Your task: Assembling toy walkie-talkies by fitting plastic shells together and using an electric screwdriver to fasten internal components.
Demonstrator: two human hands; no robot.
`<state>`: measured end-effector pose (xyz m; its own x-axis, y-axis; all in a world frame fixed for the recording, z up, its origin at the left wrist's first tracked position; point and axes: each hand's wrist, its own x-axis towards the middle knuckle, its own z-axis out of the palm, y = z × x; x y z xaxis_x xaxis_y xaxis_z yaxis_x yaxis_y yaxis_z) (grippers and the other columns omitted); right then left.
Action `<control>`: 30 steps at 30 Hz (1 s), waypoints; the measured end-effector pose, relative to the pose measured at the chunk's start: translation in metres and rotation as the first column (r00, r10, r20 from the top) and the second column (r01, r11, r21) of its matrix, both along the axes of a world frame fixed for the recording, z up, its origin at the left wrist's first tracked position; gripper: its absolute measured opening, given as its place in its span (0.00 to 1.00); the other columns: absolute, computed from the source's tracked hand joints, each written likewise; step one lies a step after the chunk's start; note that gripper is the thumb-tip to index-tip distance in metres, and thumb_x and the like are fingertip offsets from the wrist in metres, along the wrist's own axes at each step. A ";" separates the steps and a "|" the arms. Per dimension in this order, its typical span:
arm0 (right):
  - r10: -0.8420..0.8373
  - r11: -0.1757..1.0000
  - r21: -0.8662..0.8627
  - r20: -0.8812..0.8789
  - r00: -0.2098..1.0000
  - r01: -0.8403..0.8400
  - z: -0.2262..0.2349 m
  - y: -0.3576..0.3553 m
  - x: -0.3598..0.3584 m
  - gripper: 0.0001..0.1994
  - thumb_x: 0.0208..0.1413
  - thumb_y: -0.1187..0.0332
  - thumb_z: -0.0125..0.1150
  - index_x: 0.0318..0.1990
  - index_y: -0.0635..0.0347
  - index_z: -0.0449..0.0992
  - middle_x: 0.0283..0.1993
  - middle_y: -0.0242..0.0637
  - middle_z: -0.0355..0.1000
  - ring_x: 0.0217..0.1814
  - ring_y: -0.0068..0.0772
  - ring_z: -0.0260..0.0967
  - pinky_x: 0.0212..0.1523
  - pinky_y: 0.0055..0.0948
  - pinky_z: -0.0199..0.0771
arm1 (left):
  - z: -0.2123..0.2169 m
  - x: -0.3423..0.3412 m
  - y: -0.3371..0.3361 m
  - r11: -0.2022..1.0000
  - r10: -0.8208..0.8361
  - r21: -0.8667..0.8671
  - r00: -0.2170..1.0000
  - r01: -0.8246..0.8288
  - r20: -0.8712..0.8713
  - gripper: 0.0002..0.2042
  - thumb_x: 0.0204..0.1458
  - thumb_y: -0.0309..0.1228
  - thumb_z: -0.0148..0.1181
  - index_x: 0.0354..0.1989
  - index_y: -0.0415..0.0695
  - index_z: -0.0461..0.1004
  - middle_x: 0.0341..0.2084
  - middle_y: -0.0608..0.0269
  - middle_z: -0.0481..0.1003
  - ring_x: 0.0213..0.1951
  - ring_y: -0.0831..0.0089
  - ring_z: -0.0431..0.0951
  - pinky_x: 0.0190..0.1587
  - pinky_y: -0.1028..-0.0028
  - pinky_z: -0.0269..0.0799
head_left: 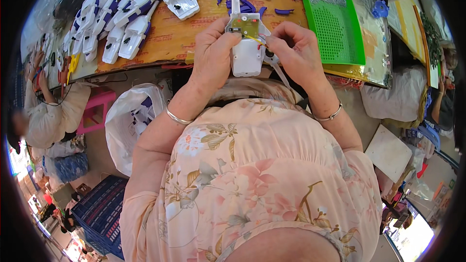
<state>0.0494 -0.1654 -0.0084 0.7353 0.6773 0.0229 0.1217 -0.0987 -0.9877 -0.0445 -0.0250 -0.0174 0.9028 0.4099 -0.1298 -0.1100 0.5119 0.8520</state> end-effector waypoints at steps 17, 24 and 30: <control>-0.057 0.992 0.108 -0.022 0.998 0.059 -0.007 0.021 -0.006 0.06 0.48 0.73 0.61 0.33 0.64 0.72 0.22 0.25 0.68 0.22 0.12 0.60 0.22 0.17 0.60 | -0.009 -0.002 0.000 0.993 -0.085 0.072 0.995 0.089 -0.059 0.14 0.47 0.24 0.45 0.41 0.36 0.73 0.26 0.69 0.72 0.25 0.85 0.68 0.27 0.82 0.65; -0.104 0.984 0.148 0.036 0.994 0.098 -0.014 0.023 -0.007 0.05 0.50 0.74 0.59 0.32 0.65 0.72 0.22 0.26 0.68 0.23 0.11 0.60 0.22 0.17 0.61 | -0.003 0.003 0.008 0.988 -0.131 -0.097 0.989 0.124 -0.074 0.12 0.48 0.25 0.47 0.39 0.35 0.72 0.27 0.65 0.74 0.28 0.81 0.73 0.29 0.80 0.70; -0.132 0.990 0.003 0.389 0.912 0.142 0.000 0.011 0.003 0.13 0.46 0.73 0.62 0.41 0.64 0.72 0.29 0.31 0.68 0.28 0.21 0.63 0.26 0.21 0.63 | -0.011 0.008 0.012 0.974 -0.225 -0.005 0.970 0.226 -0.097 0.13 0.50 0.22 0.51 0.44 0.34 0.71 0.32 0.60 0.76 0.31 0.75 0.77 0.34 0.76 0.74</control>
